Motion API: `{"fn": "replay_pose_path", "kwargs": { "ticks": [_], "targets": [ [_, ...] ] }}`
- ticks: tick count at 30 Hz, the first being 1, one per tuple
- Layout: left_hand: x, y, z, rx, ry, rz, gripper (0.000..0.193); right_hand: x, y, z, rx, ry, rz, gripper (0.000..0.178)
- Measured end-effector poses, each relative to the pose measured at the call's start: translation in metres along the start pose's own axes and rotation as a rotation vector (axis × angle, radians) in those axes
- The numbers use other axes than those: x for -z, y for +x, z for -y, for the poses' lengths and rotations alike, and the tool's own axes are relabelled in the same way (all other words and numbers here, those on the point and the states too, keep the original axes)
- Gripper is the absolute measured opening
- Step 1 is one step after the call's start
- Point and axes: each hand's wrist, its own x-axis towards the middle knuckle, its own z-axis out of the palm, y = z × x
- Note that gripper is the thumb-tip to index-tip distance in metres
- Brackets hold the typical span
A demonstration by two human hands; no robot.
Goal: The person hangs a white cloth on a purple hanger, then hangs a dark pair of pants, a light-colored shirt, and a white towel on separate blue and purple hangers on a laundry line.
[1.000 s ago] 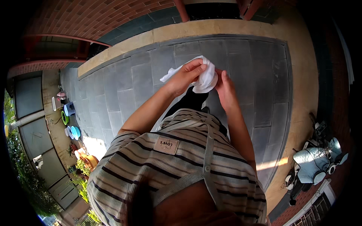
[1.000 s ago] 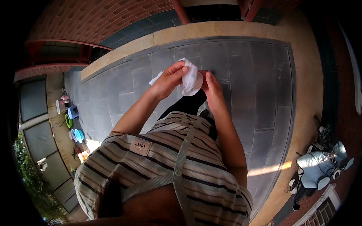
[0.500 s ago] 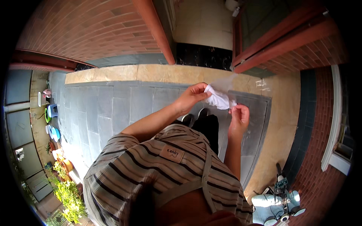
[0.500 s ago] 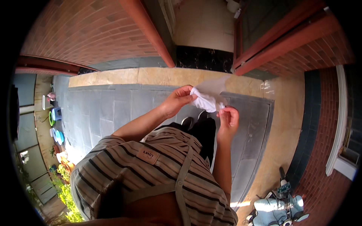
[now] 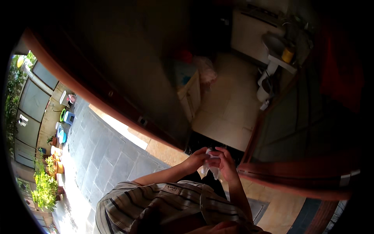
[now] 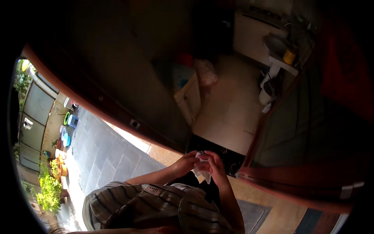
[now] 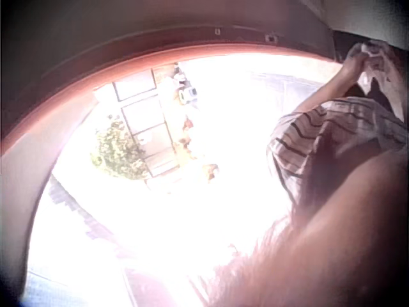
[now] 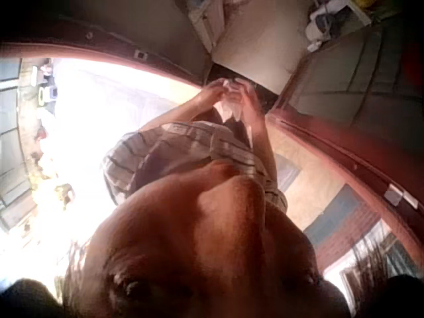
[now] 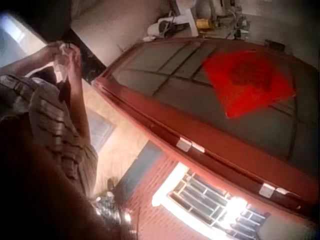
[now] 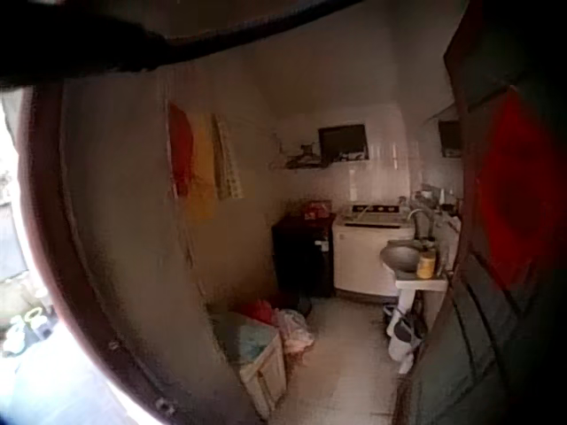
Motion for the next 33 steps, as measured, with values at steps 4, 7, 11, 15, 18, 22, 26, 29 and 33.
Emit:
{"fn": "replay_pose_path", "kwargs": {
  "ticks": [4,7,11,15,18,22,26,29,33],
  "targets": [
    [0.006,0.034,-0.044,-0.120,0.006,-0.156,0.029,0.087,0.071,0.031,0.247,-0.815,-0.073,0.040],
    [0.032,0.073,-0.061,-0.137,-0.056,-0.200,0.027,0.124,0.133,0.093,0.226,-0.768,-0.130,0.033],
    [0.038,0.151,-0.098,-0.158,-0.076,-0.120,0.021,0.158,0.221,0.181,0.351,-0.696,-0.170,0.027],
    [0.046,0.256,-0.147,-0.166,-0.167,0.208,0.020,0.186,0.268,0.247,0.362,-0.714,-0.279,0.021],
    [0.025,0.324,-0.209,0.025,-0.378,0.422,0.019,0.195,0.306,0.293,0.356,-0.733,-0.360,0.021],
    [0.000,0.398,-0.271,-0.190,0.028,0.013,0.021,0.216,0.336,0.335,0.415,-0.874,-0.556,0.014],
    [-0.020,0.459,-0.325,-0.201,0.055,-0.110,0.020,0.254,0.389,0.378,0.367,-0.825,-0.605,0.015],
    [-0.016,0.502,-0.349,-0.271,0.049,-0.217,0.019,0.293,0.458,0.416,0.423,-0.874,-0.453,0.018],
    [-0.007,0.543,-0.372,-0.385,0.035,-0.421,0.013,0.293,0.596,0.502,0.451,-0.887,-0.234,0.013]
  ]
}}
